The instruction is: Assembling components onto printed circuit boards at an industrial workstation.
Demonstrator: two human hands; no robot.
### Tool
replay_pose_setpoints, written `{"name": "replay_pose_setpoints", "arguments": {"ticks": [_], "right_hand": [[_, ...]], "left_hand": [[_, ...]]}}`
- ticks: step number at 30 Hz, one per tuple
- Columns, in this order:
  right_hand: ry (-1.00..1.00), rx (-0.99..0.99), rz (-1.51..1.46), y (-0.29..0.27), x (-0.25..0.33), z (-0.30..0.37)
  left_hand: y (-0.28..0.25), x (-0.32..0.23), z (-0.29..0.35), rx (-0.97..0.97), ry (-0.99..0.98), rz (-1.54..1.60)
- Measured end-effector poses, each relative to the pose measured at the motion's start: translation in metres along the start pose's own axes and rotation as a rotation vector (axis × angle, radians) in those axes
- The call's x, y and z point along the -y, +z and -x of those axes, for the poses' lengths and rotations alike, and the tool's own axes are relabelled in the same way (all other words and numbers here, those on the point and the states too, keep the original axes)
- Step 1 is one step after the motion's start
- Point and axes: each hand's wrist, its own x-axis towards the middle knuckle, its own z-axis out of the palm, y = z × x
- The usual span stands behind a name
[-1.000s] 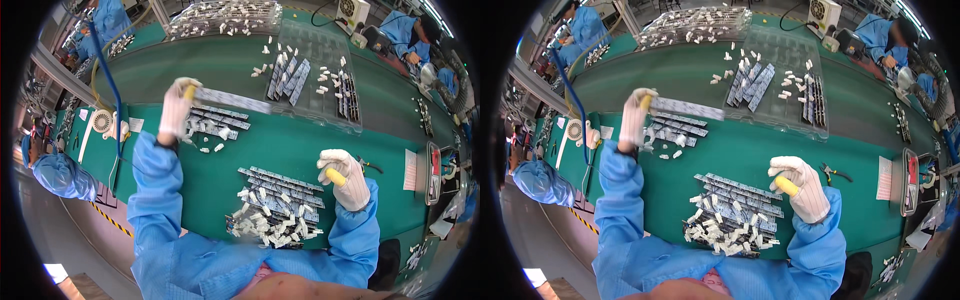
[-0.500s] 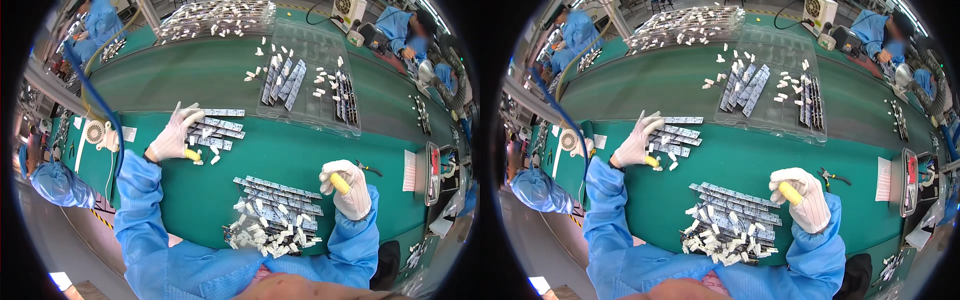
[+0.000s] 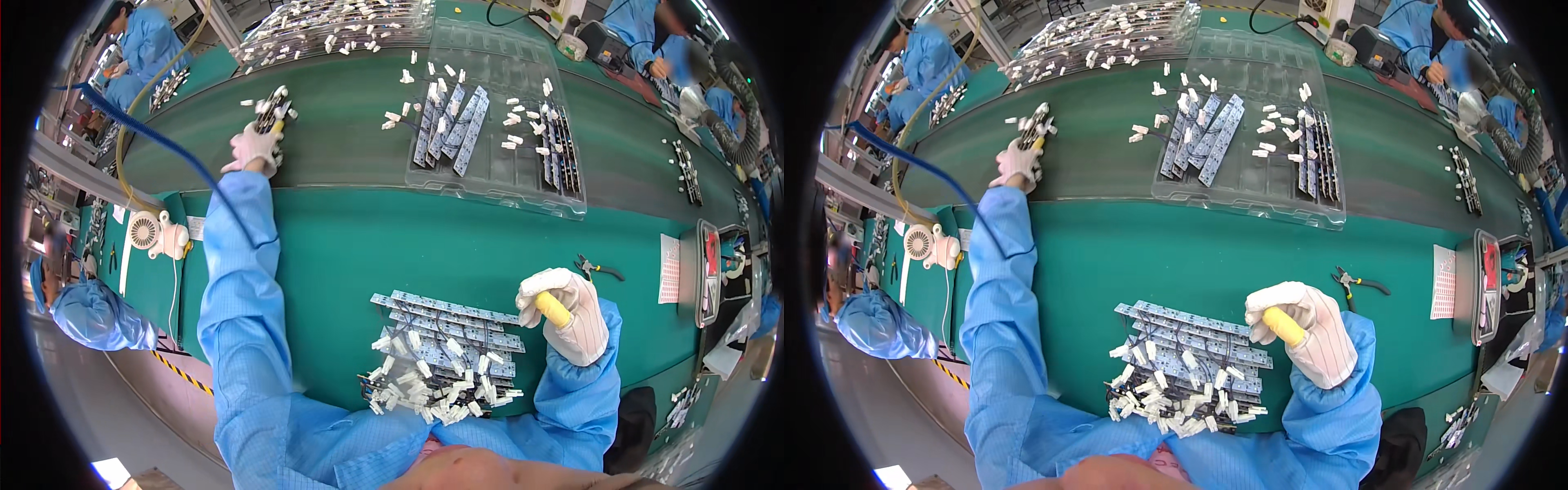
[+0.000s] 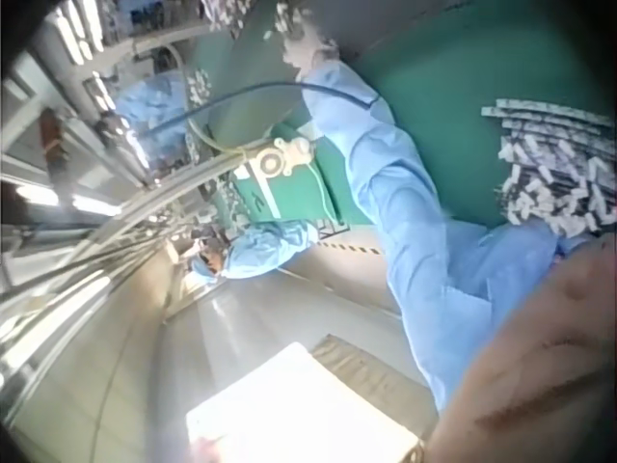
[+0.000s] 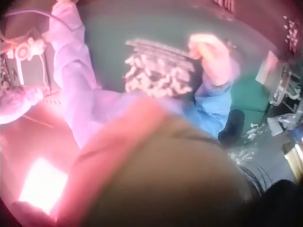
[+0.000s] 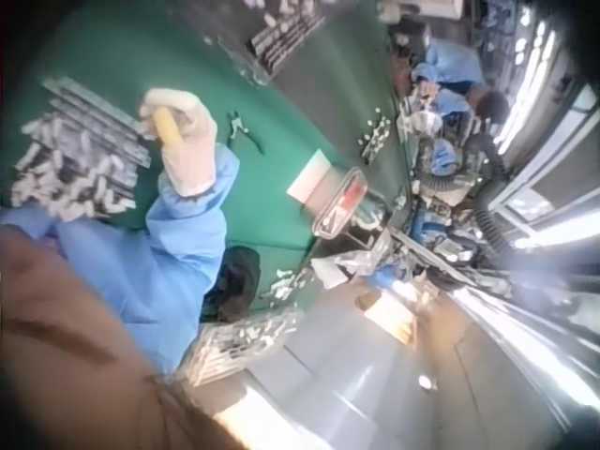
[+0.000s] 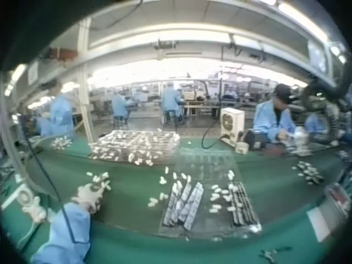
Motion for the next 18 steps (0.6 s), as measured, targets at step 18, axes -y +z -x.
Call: {"name": "replay_pose_setpoints", "arguments": {"ticks": [18], "right_hand": [[0.014, 0.428, 1.436, 0.012, -0.017, -0.003]], "left_hand": [[-0.112, -0.059, 0.304, 0.613, 1.02, 0.714]]}}
